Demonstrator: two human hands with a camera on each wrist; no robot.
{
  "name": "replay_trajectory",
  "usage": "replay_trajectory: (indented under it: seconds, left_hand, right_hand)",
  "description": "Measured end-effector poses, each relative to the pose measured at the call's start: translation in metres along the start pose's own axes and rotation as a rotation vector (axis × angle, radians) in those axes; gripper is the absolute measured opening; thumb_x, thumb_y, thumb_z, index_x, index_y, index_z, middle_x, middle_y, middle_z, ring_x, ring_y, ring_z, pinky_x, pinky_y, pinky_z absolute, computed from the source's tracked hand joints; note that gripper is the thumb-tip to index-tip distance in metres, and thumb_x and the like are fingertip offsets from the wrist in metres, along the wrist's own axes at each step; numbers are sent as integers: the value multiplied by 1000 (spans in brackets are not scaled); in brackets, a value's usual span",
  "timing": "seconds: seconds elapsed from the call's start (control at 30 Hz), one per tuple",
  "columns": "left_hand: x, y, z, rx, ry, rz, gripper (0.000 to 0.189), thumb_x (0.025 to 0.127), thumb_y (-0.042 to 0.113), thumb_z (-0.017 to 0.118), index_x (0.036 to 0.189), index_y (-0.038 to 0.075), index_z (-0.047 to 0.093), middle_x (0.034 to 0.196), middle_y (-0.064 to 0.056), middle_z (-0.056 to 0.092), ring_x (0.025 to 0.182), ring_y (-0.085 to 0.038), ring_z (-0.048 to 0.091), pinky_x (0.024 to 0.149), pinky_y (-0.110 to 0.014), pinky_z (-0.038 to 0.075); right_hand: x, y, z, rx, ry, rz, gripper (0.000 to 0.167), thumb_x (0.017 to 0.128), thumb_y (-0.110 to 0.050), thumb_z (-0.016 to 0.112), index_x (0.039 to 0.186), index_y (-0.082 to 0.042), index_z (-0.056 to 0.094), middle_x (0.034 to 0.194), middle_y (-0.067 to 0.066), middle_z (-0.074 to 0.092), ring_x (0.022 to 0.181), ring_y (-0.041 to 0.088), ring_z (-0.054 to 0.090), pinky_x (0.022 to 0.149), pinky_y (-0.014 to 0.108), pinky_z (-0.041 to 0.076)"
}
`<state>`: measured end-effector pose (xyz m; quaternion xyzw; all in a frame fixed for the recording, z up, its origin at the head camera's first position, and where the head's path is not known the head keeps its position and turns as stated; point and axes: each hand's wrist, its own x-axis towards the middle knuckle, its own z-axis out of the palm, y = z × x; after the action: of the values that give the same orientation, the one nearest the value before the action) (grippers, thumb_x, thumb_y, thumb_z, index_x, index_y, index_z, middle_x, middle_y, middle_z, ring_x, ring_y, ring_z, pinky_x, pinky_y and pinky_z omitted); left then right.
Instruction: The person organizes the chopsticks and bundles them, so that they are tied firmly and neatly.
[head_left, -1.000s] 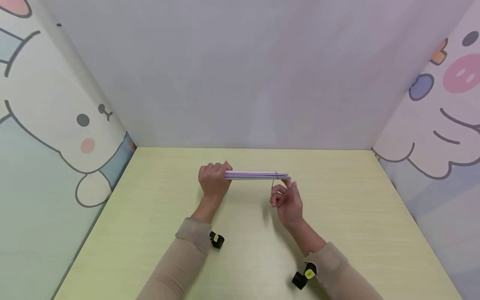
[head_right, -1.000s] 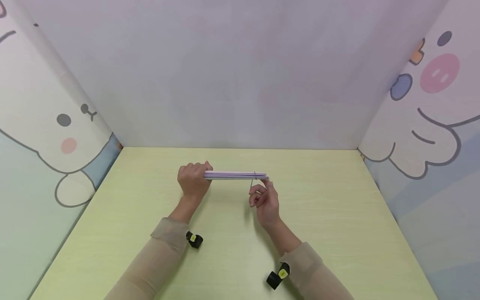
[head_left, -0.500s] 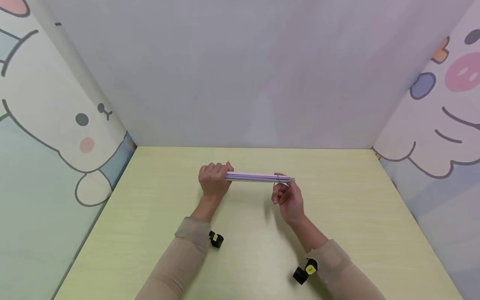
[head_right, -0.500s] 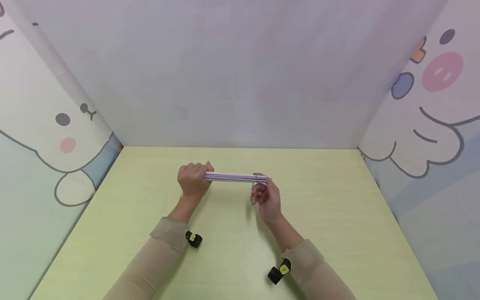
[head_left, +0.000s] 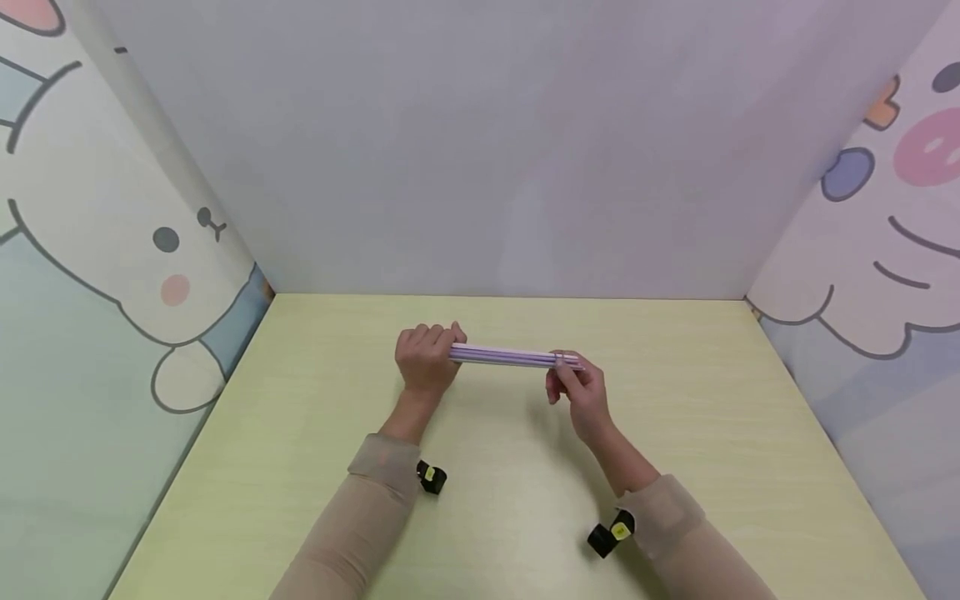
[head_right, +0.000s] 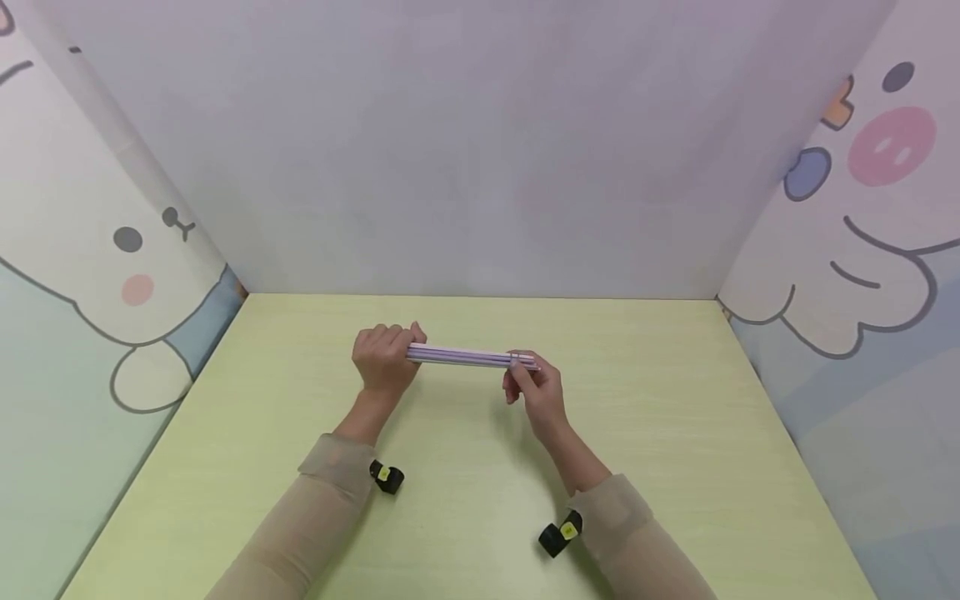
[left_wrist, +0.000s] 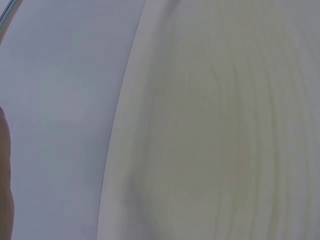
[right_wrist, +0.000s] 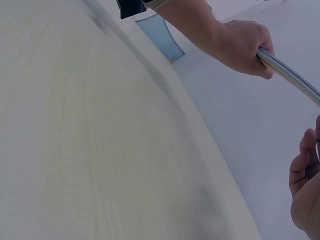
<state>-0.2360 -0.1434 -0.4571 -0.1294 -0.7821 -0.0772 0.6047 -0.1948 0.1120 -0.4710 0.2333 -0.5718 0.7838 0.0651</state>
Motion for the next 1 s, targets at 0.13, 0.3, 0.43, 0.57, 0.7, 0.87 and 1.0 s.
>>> replay_trajectory:
  seconds: [0.13,0.3,0.43,0.57,0.7,0.87,1.0]
  left_hand:
    - [1,-1,0,6,-14,-18,29,76,10,70,55,9,50,51,-4,57,43,-21,46,49,-37,43]
    - [0,-2,0,22,-49,-48,30,82,12,64,55,7,53,53,-6,60,44,-22,49,49,-37,43]
    - [-3,-3,1,15,-41,-74,30,82,12,64,55,7,53,53,-5,60,44,-23,50,49,-37,43]
    - [-3,-3,3,2,-24,-96,30,81,11,65,55,7,52,52,-5,59,44,-23,49,50,-38,43]
    - [-1,-3,2,9,-29,-103,30,82,12,65,55,7,53,52,-5,58,44,-23,48,51,-38,43]
    - [3,-1,-1,21,-44,-111,32,83,11,64,54,6,52,51,-5,57,44,-22,47,51,-39,42]
    - [4,0,-2,24,-61,-126,33,84,10,63,54,6,51,50,-6,55,43,-22,46,51,-39,42]
  right_hand:
    - [-4,-1,1,15,34,23,18,102,-4,49,96,-5,66,68,6,58,48,15,48,47,23,45]
    - [-9,-3,5,112,90,18,21,97,2,46,99,-2,66,70,8,64,47,12,55,47,22,49]
    - [-10,-6,9,196,156,42,15,100,-2,44,106,-3,58,72,8,66,46,12,59,47,24,52]
    - [-10,-5,8,124,198,124,10,102,-3,45,108,-5,53,74,6,69,44,12,58,47,24,51]
    - [-10,-4,6,-64,147,182,12,101,-2,55,108,8,54,78,2,72,44,12,55,46,24,50]
    - [-11,2,4,-394,-61,-41,6,95,4,62,98,5,67,81,11,74,49,13,62,47,24,50]
    - [-8,8,6,-644,-178,-510,13,96,-1,64,102,2,75,86,15,74,60,15,69,53,22,53]
